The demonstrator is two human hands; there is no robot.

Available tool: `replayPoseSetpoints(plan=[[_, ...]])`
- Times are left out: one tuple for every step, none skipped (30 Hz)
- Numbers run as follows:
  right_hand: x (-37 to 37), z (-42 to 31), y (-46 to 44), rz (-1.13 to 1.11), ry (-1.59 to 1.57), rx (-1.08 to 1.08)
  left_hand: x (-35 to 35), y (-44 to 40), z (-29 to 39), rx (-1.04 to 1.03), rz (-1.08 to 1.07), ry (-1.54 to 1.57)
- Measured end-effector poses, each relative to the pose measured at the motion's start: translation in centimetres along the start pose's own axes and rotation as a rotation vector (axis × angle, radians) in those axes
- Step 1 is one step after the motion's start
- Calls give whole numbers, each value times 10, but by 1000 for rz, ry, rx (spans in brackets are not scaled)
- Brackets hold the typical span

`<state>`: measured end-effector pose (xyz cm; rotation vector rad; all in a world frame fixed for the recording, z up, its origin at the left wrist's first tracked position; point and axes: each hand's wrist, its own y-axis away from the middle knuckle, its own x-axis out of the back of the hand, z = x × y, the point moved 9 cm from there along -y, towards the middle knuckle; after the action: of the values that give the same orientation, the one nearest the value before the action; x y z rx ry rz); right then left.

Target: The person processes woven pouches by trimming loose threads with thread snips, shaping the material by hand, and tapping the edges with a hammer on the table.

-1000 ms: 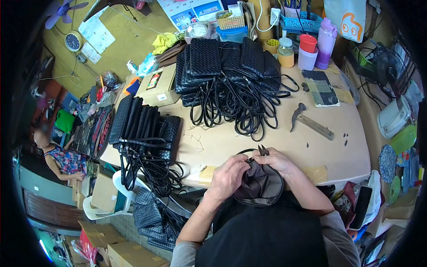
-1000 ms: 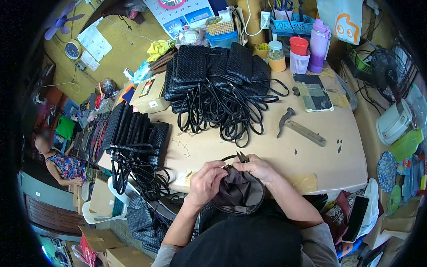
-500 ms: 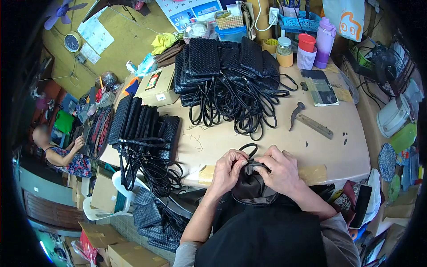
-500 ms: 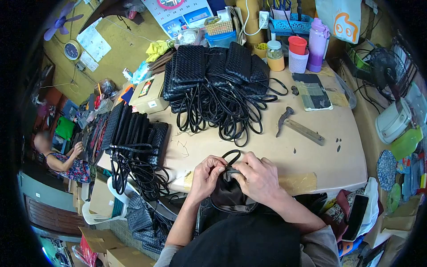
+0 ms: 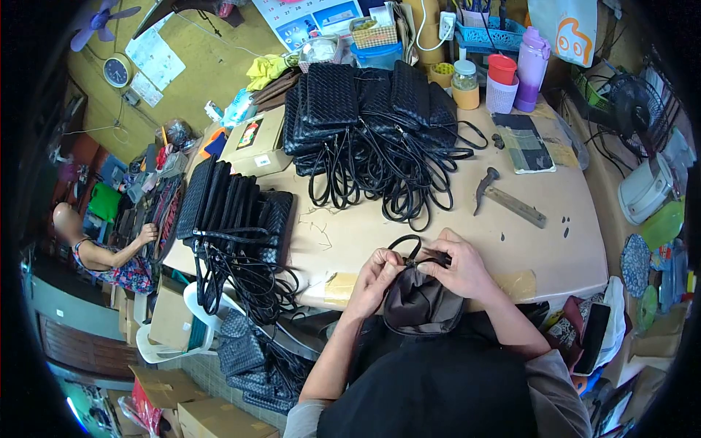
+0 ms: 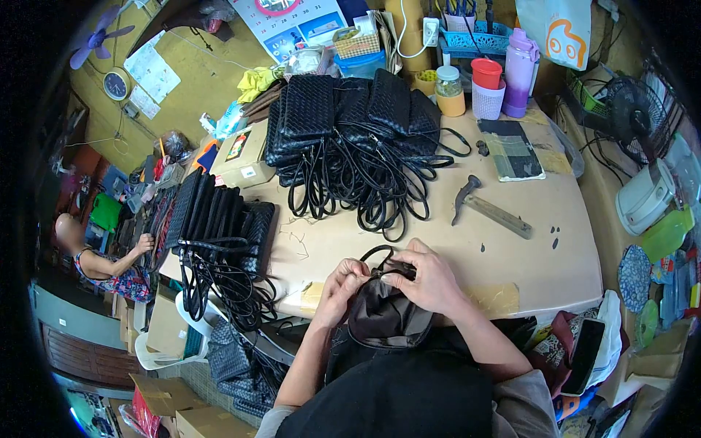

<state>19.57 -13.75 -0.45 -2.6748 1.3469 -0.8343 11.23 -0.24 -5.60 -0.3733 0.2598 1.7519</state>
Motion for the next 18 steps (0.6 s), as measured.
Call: replayPoseSetpoints(plan=[[-7, 9, -2, -64, -24, -59, -2, 0, 4, 0, -2, 0], [-14, 18, -3, -127, -49, -120, -3, 1, 9, 21, -9, -141], [-14, 20, -3, -124, -49, -123, -3, 2, 12, 44, -16, -282], [-16, 21, -4, -142, -107, -107, 0, 2, 14, 46, -18, -281], [-19, 22, -5, -160, -164, -88, 2, 1, 12, 98, -51, -323], [-20, 27, -7, -162, -164, -87, 2, 1, 8, 150, -82, -364], [-27, 35, -6, -209, -256, -132, 2, 0, 6, 177, -68, -257], [-33, 39, -6, -255, -349, -177, 4, -1, 5, 176, -65, -258], [-32, 38, -8, -256, -350, -175, 5, -2, 3, 174, -67, -273], [-31, 39, -9, -256, -340, -189, 4, -3, 3, 172, -72, -289], [-29, 39, -10, -255, -331, -205, 0, -3, 5, 173, -76, -290], [-27, 38, -11, -251, -332, -208, -5, -1, 16, 118, -33, -460], [-26, 36, -12, -265, -279, -201, -9, 1, 27, 61, 12, -629], [-26, 34, -13, -280, -226, -194, -14, 1, 28, 62, 9, -629], [-27, 33, -14, -281, -226, -194, -21, 0, 46, -128, 57, -897], [-28, 31, -15, -277, -236, -189, -31, 3, 61, -324, 107, -1160], [-29, 30, -15, -274, -247, -184, -42, 6, 69, -497, 113, -1239], [-30, 30, -16, -274, -248, -184, -43, 6, 65, -497, 113, -1240]])
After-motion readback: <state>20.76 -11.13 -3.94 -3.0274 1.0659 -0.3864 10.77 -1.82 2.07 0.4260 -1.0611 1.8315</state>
